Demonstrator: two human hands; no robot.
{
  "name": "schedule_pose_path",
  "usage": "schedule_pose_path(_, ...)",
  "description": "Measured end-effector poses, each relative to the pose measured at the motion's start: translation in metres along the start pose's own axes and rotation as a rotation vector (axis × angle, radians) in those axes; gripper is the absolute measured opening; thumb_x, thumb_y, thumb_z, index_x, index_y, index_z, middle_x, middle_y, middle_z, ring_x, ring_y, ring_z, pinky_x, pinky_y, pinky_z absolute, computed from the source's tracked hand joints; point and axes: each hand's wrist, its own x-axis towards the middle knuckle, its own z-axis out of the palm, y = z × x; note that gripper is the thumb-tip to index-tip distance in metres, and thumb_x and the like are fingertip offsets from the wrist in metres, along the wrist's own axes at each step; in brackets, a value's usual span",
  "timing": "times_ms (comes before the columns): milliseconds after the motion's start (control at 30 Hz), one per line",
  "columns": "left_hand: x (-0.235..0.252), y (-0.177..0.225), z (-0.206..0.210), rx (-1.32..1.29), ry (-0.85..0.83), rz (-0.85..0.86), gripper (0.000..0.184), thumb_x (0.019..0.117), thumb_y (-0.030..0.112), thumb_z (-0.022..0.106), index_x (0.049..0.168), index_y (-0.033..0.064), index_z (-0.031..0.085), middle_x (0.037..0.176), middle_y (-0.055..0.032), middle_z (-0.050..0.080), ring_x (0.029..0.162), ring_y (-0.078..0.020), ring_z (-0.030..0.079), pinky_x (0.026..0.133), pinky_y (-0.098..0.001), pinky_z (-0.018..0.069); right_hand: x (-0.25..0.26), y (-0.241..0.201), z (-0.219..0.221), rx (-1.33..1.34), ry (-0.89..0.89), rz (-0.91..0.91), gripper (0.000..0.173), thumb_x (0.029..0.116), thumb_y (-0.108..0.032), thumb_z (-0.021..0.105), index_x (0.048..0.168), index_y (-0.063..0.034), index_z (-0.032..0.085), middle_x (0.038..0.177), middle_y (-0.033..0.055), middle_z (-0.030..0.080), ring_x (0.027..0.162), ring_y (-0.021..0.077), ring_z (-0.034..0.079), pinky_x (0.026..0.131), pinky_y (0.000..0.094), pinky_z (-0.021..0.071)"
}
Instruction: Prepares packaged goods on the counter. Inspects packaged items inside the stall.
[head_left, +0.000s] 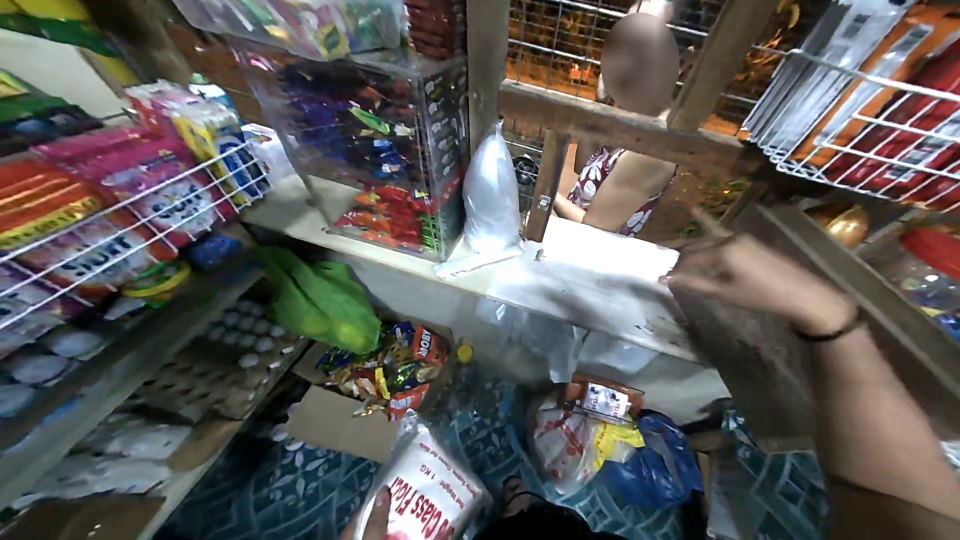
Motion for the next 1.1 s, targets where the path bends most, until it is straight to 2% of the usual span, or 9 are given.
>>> schedule_pose_path(133, -0.001, 0.004, 0.004, 0.002, 0.032, -0.029, 0.037, 0.1066, 0.031, 0.053, 0.125, -0.0005, 0.059, 0.092, 0.0009, 0.07, 0.078, -0.0023, 0.069, 0.076, -0.0277, 0.0611, -0.036, -0.019, -0.025, -0.271, 0.678, -0.015, 0.039, 0.1022, -0.015, 0.059, 0.071, 0.0088, 0.063, 0.099, 0.0237, 0.073, 0.107, 0.0376, 0.07, 0.117, 0.0609, 0.0348)
schedule_pose_path(267, -0.006, 0.005, 0.009, -0.046, 0.047, -0.027, 0.037, 0.1066, 0.029, 0.053, 0.127, -0.001, 0.058, 0.092, 0.0, 0.072, 0.079, -0.0029, 0.07, 0.076, -0.0282, 0.0619, -0.047, -0.02, 0.045, -0.405, 1.179, 0.052, 0.041, 0.1066, -0.016, 0.05, 0.076, 0.0098, 0.06, 0.124, 0.0279, 0.067, 0.103, 0.0295, 0.071, 0.11, 0.0554, 0.043)
schedule_pose_path(333, -0.008, 0.003, 0.009, -0.068, 0.061, -0.036, 0.036, 0.1066, 0.03, 0.054, 0.126, -0.0003, 0.058, 0.091, 0.0003, 0.072, 0.078, -0.0034, 0.071, 0.075, -0.0285, 0.0623, -0.041, -0.012, 0.104, -0.356, 1.237, 0.1, 0.041, 0.1057, -0.015, 0.053, 0.072, 0.0071, 0.057, 0.126, 0.0249, 0.068, 0.109, 0.0281, 0.07, 0.115, 0.0553, 0.0373)
schedule_pose_path(467, -0.011, 0.002, 0.007, -0.052, 0.094, -0.059, 0.036, 0.1071, 0.03, 0.053, 0.127, -0.0001, 0.059, 0.091, 0.0009, 0.072, 0.077, -0.0028, 0.07, 0.074, -0.0275, 0.0619, -0.025, 0.003, 0.23, -0.139, 0.844, 0.269, 0.032, 0.095, -0.013, 0.061, 0.069, 0.0051, 0.069, 0.08, 0.0219, 0.073, 0.1, 0.048, 0.07, 0.113, 0.0765, 0.0239)
schedule_pose_path(533, -0.012, 0.001, 0.006, -0.039, 0.11, -0.061, 0.037, 0.1075, 0.03, 0.052, 0.128, -0.0005, 0.058, 0.091, 0.001, 0.072, 0.077, -0.0021, 0.07, 0.073, -0.0264, 0.0618, -0.024, 0.015, 0.292, -0.019, 0.521, 0.32, 0.027, 0.0934, -0.014, 0.061, 0.079, 0.0022, 0.076, 0.089, 0.0204, 0.076, 0.117, 0.0547, 0.063, 0.111, 0.084, 0.0128)
schedule_pose_path(633, -0.013, -0.003, 0.006, -0.039, 0.13, -0.073, 0.04, 0.1067, 0.031, 0.054, 0.129, -0.0012, 0.058, 0.092, -0.0013, 0.072, 0.077, -0.0041, 0.07, 0.073, -0.0279, 0.0617, -0.027, 0.02, 0.344, -0.079, 0.09, 0.394, 0.019, 0.0909, -0.01, 0.063, 0.083, 0.001, 0.077, 0.109, 0.0229, 0.075, 0.142, 0.0583, 0.036, 0.114, 0.0817, 0.0024)
schedule_pose_path(733, -0.012, -0.006, 0.008, -0.028, 0.14, -0.07, 0.038, 0.1052, 0.032, 0.057, 0.125, -0.0004, 0.061, 0.09, -0.0019, 0.072, 0.076, -0.0056, 0.07, 0.071, -0.0287, 0.0619, -0.026, 0.015, 0.346, -0.144, 0.083, 0.407, 0.016, 0.0876, -0.009, 0.067, 0.082, 0.002, 0.077, 0.119, 0.0286, 0.07, 0.143, 0.0605, 0.031, 0.114, 0.082, 0.004)
schedule_pose_path(900, -0.009, -0.001, 0.02, -0.081, 0.176, -0.091, 0.035, 0.104, 0.028, 0.06, 0.122, -0.0015, 0.065, 0.093, -0.0086, 0.073, 0.078, -0.0115, 0.071, 0.072, -0.0322, 0.0609, -0.029, 0.006, 0.336, -0.105, 0.148, 0.35, 0.017, 0.0833, -0.012, 0.075, 0.085, 0.0048, 0.077, 0.148, 0.0437, 0.04, 0.142, 0.0682, 0.023, 0.111, 0.0843, 0.0066)
schedule_pose_path(1100, 0.006, -0.001, 0.018, -0.202, 0.177, -0.116, 0.033, 0.1021, 0.027, 0.064, 0.12, 0.0002, 0.066, 0.093, -0.0106, 0.074, 0.079, -0.0167, 0.072, 0.075, -0.0362, 0.062, -0.028, 0.006, 0.329, -0.125, 0.121, 0.279, 0.017, 0.0865, -0.012, 0.073, 0.085, 0.0039, 0.078, 0.115, 0.0331, 0.069, 0.135, 0.0699, 0.034, 0.109, 0.0861, 0.0058)
